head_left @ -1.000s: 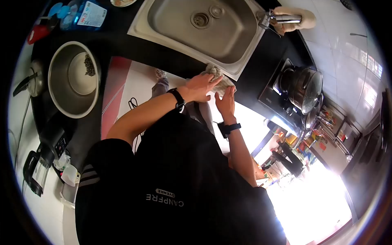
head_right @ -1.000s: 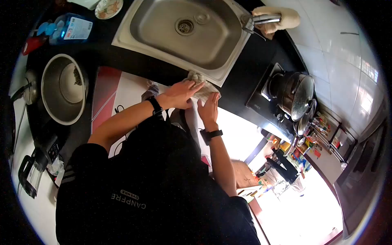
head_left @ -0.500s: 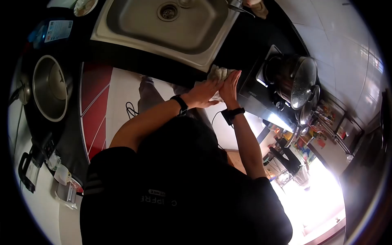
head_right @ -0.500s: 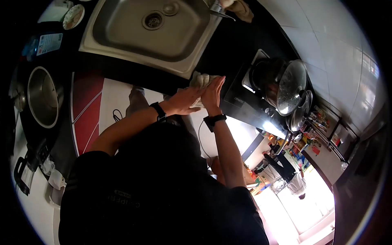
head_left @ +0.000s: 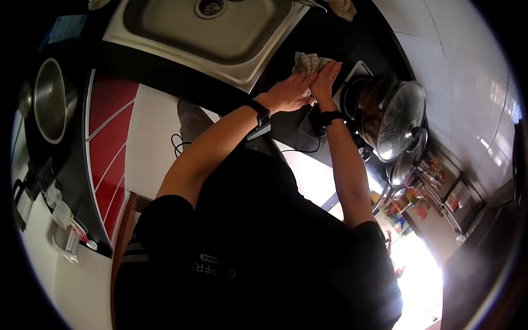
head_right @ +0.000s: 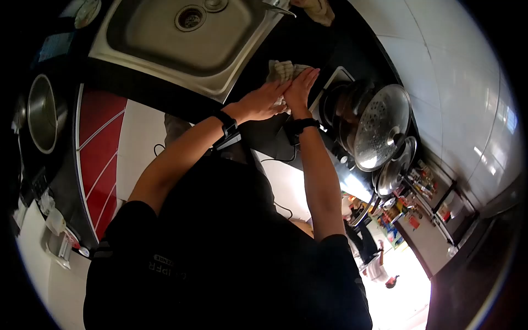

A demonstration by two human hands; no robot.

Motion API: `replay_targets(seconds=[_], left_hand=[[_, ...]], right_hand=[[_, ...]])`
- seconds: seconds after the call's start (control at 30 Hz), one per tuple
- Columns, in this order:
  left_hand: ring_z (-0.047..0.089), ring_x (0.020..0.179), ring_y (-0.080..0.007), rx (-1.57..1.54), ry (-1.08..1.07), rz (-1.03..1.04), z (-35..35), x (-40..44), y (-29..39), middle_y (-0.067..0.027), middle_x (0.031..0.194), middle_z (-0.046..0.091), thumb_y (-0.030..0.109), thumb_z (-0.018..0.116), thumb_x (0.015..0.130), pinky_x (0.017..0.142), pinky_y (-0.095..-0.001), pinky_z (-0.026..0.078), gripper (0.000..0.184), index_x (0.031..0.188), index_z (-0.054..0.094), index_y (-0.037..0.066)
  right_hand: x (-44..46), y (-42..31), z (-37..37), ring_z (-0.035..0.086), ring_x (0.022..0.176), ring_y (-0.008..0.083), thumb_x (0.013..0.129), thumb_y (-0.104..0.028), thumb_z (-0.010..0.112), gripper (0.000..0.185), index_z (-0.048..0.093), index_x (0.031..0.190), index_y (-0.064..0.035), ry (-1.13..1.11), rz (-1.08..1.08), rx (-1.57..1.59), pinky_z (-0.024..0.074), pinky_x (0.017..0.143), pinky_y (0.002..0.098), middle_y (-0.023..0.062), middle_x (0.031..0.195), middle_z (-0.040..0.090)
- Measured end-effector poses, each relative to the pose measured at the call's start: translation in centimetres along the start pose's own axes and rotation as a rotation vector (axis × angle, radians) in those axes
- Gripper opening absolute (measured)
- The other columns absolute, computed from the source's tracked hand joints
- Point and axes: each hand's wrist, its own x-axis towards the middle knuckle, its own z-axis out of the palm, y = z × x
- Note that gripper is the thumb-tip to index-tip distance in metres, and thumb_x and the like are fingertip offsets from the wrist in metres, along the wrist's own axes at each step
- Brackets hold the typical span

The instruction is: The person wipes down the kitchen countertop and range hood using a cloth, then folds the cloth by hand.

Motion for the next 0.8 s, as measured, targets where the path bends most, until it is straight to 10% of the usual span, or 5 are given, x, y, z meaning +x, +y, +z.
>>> replay_targets(seconds=[0.37,0.53,0.8], left_hand=[[0.060,0.104,-0.0370,-0.076,0.239,-0.344,-7.0,-3.3,-0.4,-0.0165,0.116,0.061,0.015,0.064,0.083,0.086,-0.0448,0.052,0.055,0.134,0.049,0.001],[0.058,0.114,-0.0388,-0.125,0.259,-0.394,-5.3,-1.7,0.5,-0.0198,0.126,0.058,0.023,0.070,0.076,0.095,-0.0437,0.049,0.075,0.143,0.042,0.003],[0.056,0.122,-0.0381,-0.235,0.082,-0.287,-3.1,6.4,-1.0,-0.0226,0.139,0.052,0.031,0.068,0.081,0.102,-0.0407,0.048,0.082,0.153,0.033,0.013]], right_hand=[[4.7,-8.9,3.2,0.001,0.151,0.0462,0.083,-0.003,0.055,0.086,0.008,0.154,0.0088,-0.022,-0.335,0.078,0.0028,0.122,0.0513,0.0308,0.162,-0.001],[6.6,-6.4,2.1,0.000,0.151,0.0446,0.087,-0.001,0.053,0.084,0.006,0.156,0.0058,-0.040,-0.532,0.081,0.0007,0.122,0.0515,0.0300,0.163,0.000],[11.2,0.3,-0.5,-0.005,0.151,0.0439,0.103,-0.027,0.043,0.076,0.000,0.153,0.0112,0.066,0.002,0.043,-0.0014,0.122,0.0484,0.0327,0.161,-0.006]])
